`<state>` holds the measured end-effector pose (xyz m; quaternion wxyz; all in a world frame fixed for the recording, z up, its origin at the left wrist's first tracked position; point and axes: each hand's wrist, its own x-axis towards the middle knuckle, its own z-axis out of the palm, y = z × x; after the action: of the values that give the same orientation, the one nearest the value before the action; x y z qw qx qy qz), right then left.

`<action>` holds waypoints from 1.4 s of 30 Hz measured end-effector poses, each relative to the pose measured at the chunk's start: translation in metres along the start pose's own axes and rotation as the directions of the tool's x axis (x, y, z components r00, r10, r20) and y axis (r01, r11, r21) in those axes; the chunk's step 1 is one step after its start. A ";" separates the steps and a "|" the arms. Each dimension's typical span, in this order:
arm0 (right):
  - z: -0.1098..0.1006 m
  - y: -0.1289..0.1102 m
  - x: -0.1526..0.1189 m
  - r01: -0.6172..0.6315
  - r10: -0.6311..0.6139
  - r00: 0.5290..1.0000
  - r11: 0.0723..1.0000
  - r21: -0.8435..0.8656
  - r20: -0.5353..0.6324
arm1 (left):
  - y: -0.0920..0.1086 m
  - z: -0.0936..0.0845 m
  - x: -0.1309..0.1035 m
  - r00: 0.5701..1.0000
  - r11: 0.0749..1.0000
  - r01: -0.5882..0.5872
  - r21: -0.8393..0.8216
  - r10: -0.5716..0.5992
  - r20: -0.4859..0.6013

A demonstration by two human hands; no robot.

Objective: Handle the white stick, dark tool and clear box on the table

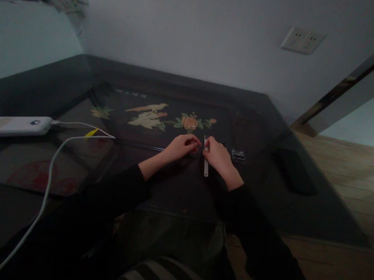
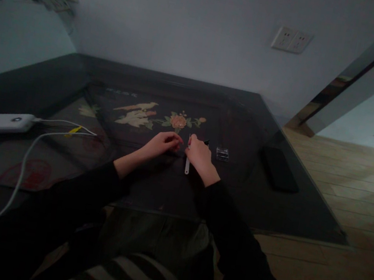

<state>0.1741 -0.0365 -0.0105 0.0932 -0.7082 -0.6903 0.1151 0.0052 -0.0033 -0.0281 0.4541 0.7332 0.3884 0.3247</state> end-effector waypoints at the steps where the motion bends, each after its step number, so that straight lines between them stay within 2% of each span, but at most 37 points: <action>1: 0.001 0.000 0.000 0.012 -0.012 1.000 1.000 0.002 -0.004 | 0.000 0.000 0.000 1.000 1.000 0.006 -0.007 -0.006 0.005; 12: 0.007 0.000 0.001 0.076 -0.076 0.997 0.994 0.074 -0.007 | 0.002 0.001 0.001 0.998 0.997 0.055 -0.056 -0.054 0.025; 18: 0.005 -0.001 0.002 0.088 -0.069 0.993 0.976 0.201 -0.100 | 0.003 0.001 0.000 0.998 0.993 0.057 -0.101 -0.054 0.031; 23: 0.003 -0.001 0.004 0.130 -0.071 0.982 0.927 0.351 -0.176 | -0.001 0.001 0.002 0.997 0.989 0.079 -0.128 -0.080 0.001; 30: 0.007 -0.002 0.006 0.258 -0.117 0.951 0.813 0.523 -0.286 | 0.001 0.004 0.002 0.989 0.966 0.140 -0.217 -0.145 -0.007; 35: 0.008 -0.006 0.003 0.322 -0.187 0.940 0.764 0.559 -0.286 | 0.004 0.003 0.002 0.983 0.931 0.177 -0.319 -0.185 0.008; 42: 0.002 -0.016 -0.008 0.318 -0.232 0.946 0.797 0.514 -0.226 | 0.004 0.001 0.001 0.984 0.934 0.152 -0.323 -0.175 -0.042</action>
<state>0.1582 -0.0437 -0.0073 0.3582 -0.5510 -0.7154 0.2371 0.0078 -0.0045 -0.0250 0.5780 0.6033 0.4063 0.3699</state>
